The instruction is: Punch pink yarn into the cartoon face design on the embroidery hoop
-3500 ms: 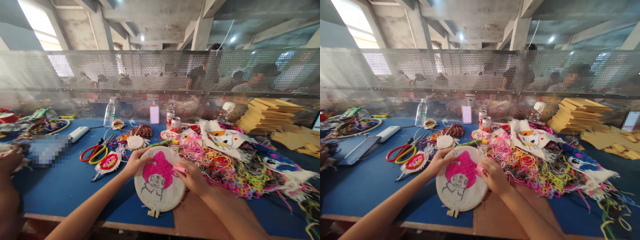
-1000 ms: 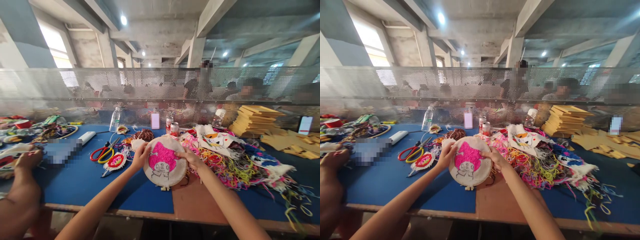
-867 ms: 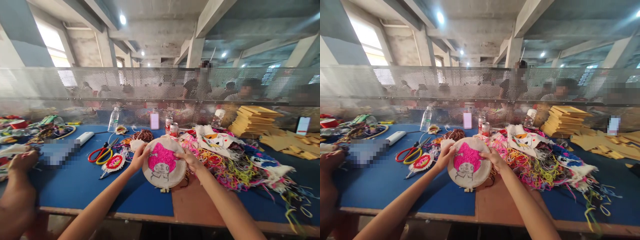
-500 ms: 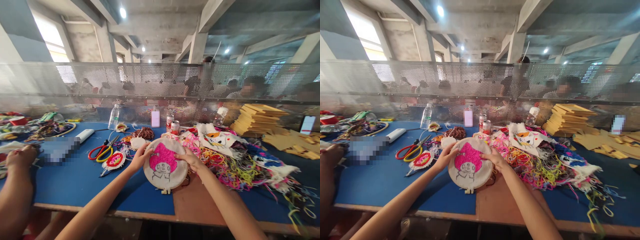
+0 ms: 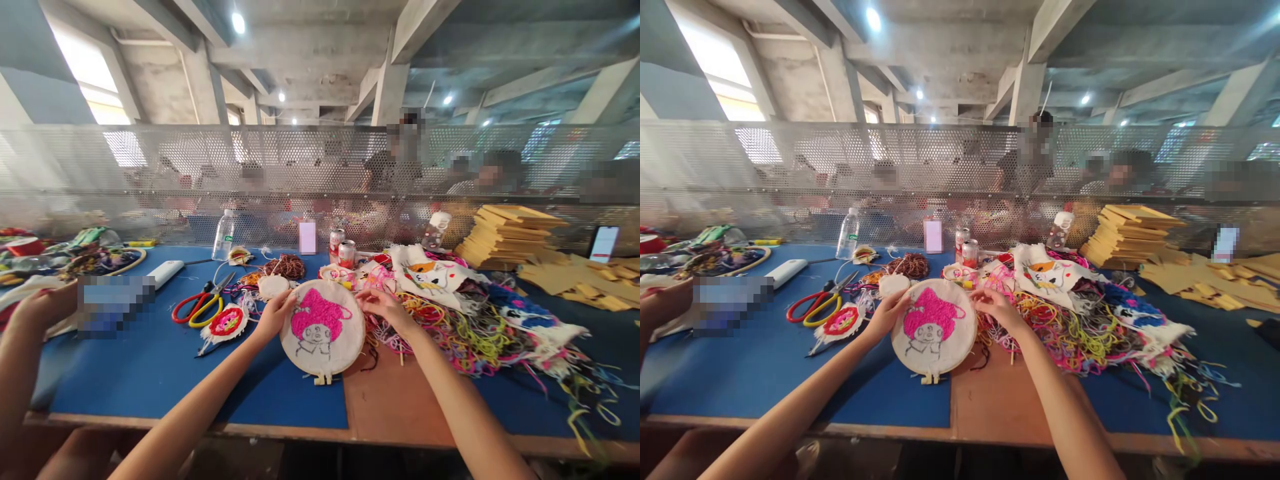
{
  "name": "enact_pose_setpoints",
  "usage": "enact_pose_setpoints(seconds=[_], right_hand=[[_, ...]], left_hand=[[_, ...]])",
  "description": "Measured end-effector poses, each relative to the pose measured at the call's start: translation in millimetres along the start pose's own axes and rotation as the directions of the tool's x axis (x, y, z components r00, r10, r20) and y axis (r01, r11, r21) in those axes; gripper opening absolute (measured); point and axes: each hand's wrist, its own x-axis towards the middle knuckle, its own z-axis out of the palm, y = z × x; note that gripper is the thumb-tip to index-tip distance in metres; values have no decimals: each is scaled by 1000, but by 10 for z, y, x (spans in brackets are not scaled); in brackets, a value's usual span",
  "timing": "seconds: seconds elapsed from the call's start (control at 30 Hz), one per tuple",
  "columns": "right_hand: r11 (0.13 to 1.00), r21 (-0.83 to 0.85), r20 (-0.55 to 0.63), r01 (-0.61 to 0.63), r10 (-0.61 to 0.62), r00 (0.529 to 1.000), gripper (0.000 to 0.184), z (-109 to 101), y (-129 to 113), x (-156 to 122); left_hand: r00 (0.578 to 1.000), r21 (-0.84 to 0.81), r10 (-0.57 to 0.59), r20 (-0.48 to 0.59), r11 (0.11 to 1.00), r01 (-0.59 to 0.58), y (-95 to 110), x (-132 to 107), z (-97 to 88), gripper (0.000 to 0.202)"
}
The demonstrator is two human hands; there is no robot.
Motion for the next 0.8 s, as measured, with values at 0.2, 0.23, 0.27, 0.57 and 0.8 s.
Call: enact_pose_setpoints(seconds=[0.2, 0.23, 0.27, 0.57, 0.8], right_hand=[[822, -505, 284, 264, -131, 950, 31, 72, -8, -117], [795, -542, 269, 273, -144, 952, 28, 101, -1, -126], [767, -575, 251, 284, -165, 954, 24, 133, 5, -135], [635, -662, 213, 399, -351, 912, 12, 294, -21, -157], [667, -666, 127, 334, -339, 932, 11, 287, 14, -127]], left_hand=[[984, -102, -54, 173, 992, 72, 117, 30, 66, 29], [983, -104, -55, 177, 992, 74, 116, 41, 51, 28], [981, -107, -57, 184, 991, 78, 115, 54, 36, 28], [982, -59, -45, 183, 997, 57, 162, 64, -4, 44], [1000, -43, 15, -12, 999, -15, -123, 62, -801, 75]])
